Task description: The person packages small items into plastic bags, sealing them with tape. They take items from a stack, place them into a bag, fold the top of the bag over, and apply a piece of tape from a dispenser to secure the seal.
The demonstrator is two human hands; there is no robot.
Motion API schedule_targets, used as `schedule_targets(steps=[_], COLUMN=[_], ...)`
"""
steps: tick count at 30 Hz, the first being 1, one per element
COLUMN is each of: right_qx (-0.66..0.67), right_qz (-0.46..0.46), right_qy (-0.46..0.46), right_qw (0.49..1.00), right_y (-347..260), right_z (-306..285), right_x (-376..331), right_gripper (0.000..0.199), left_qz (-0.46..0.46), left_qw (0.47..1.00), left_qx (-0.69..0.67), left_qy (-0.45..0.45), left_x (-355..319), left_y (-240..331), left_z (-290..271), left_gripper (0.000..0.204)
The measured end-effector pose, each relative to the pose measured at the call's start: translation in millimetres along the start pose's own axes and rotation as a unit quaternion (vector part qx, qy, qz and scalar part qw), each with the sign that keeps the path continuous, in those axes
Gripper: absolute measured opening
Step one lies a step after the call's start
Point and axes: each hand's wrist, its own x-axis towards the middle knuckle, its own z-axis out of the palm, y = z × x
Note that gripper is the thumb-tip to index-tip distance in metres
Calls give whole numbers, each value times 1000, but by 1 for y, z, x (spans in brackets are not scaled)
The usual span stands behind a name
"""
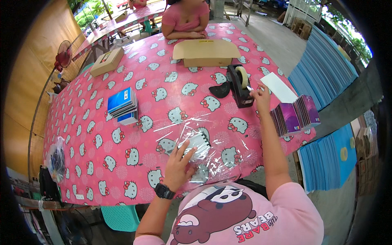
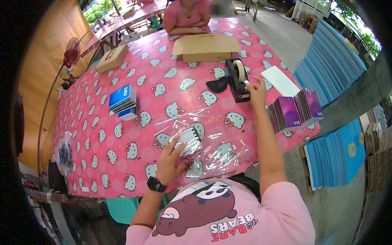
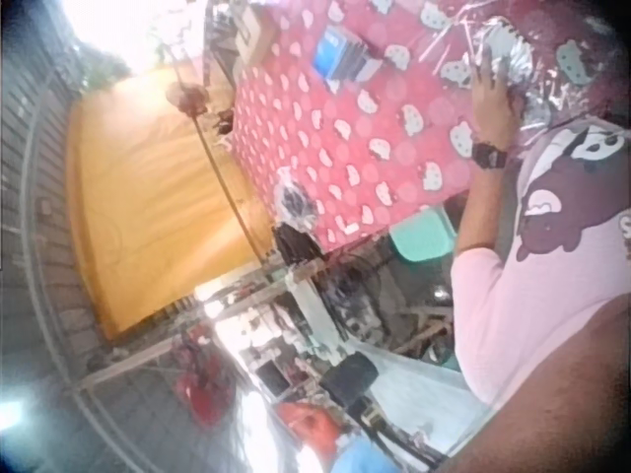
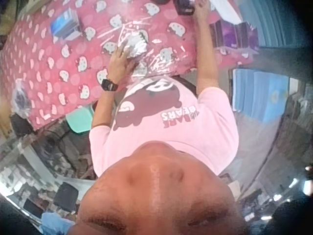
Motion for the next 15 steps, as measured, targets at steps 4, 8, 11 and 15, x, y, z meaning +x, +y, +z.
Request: schedule_targets(steps=[4,8,11,15], right_qx=[75,181,90,45], right_qz=[259,349,279,209], right_qy=[-21,-192,-404,-580], right_qw=[963,899,867,786], right_y=[33,12,-102,-155], right_z=[-25,24,87,125], right_x=[-17,-41,-87,-117], right_gripper=[19,14,20,28], left_qz=[-3,14,12,34], left_qw=[1000,1000,1000,999], left_qx=[-5,1,3,30], left_qy=[-10,7,-10,-16], left_x=[4,3,-1,1], left_y=[4,0,-4,-6], left_z=[-2,0,-4,-6], left_gripper=[70,72,74,75])
